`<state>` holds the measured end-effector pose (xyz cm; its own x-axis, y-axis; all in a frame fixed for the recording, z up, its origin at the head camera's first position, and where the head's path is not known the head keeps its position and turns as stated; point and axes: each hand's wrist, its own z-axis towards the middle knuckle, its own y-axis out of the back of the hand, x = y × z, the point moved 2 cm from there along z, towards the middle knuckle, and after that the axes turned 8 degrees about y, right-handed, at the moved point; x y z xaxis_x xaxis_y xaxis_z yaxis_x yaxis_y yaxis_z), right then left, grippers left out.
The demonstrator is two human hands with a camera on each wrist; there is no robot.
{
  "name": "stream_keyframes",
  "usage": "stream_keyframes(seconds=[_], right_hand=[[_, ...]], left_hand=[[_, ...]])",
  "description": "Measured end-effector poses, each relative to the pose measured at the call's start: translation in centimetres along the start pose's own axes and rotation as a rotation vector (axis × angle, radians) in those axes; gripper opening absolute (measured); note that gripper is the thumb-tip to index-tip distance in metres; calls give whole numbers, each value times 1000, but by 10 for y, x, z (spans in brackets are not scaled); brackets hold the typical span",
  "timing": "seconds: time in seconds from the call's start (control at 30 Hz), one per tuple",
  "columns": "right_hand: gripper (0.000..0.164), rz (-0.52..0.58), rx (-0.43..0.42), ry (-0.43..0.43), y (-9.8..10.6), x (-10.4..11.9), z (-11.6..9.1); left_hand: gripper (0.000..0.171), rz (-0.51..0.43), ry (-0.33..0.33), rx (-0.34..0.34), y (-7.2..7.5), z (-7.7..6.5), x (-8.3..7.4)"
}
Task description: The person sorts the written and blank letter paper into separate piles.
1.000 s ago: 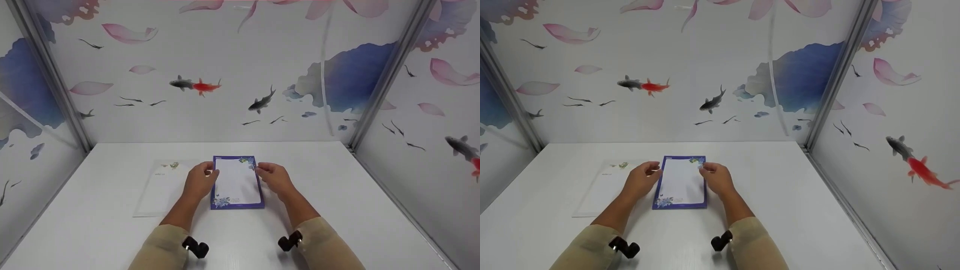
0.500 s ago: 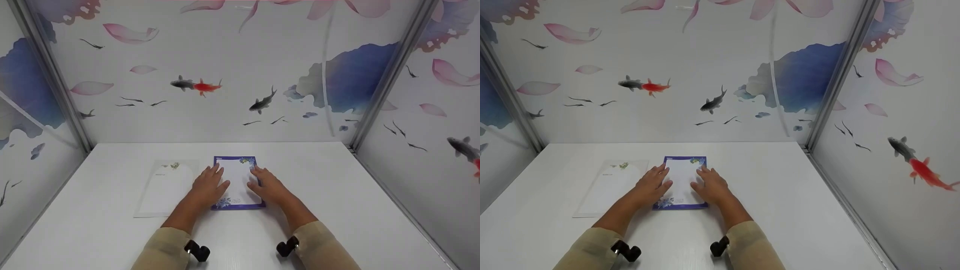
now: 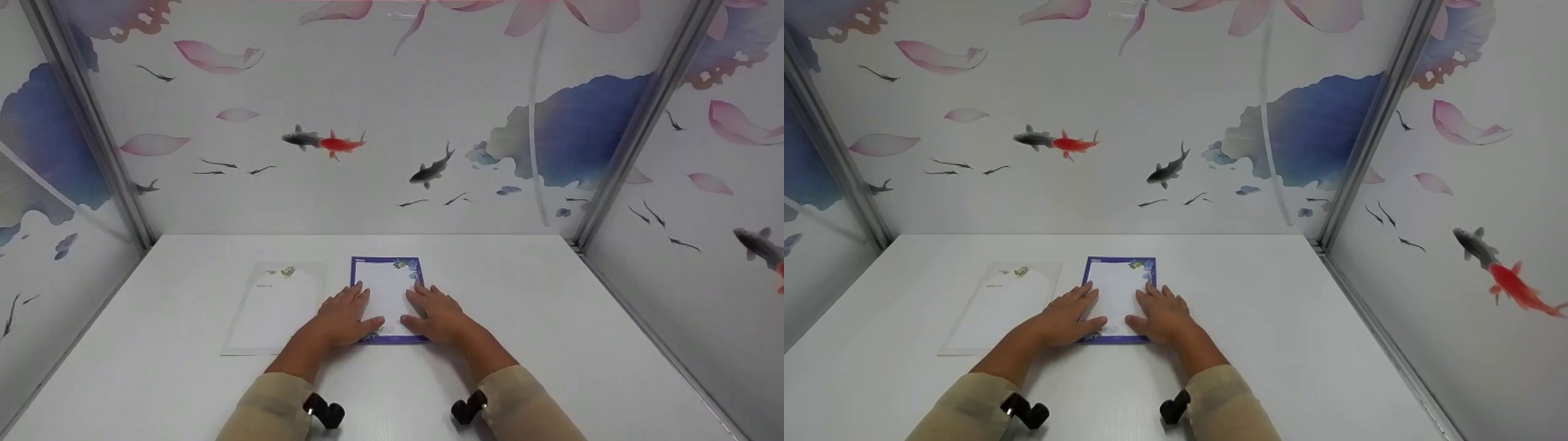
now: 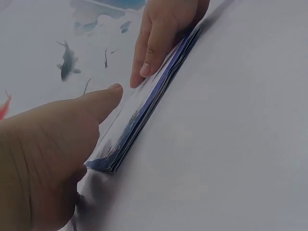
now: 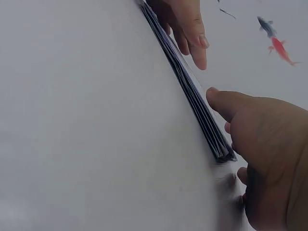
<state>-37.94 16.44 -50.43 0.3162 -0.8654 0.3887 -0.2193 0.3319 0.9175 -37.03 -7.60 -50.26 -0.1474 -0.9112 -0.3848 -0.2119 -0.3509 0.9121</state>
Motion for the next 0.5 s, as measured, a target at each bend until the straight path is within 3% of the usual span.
stream_keyframes(seconds=[0.27,0.5], right_hand=[[80,-39,31,-3,-4,-1,-1],[81,-84,27,-19,-6,0,0]], left_hand=[[97,58,-3,18,-6,0,3],[98,45,29,29,-6,-1,0]])
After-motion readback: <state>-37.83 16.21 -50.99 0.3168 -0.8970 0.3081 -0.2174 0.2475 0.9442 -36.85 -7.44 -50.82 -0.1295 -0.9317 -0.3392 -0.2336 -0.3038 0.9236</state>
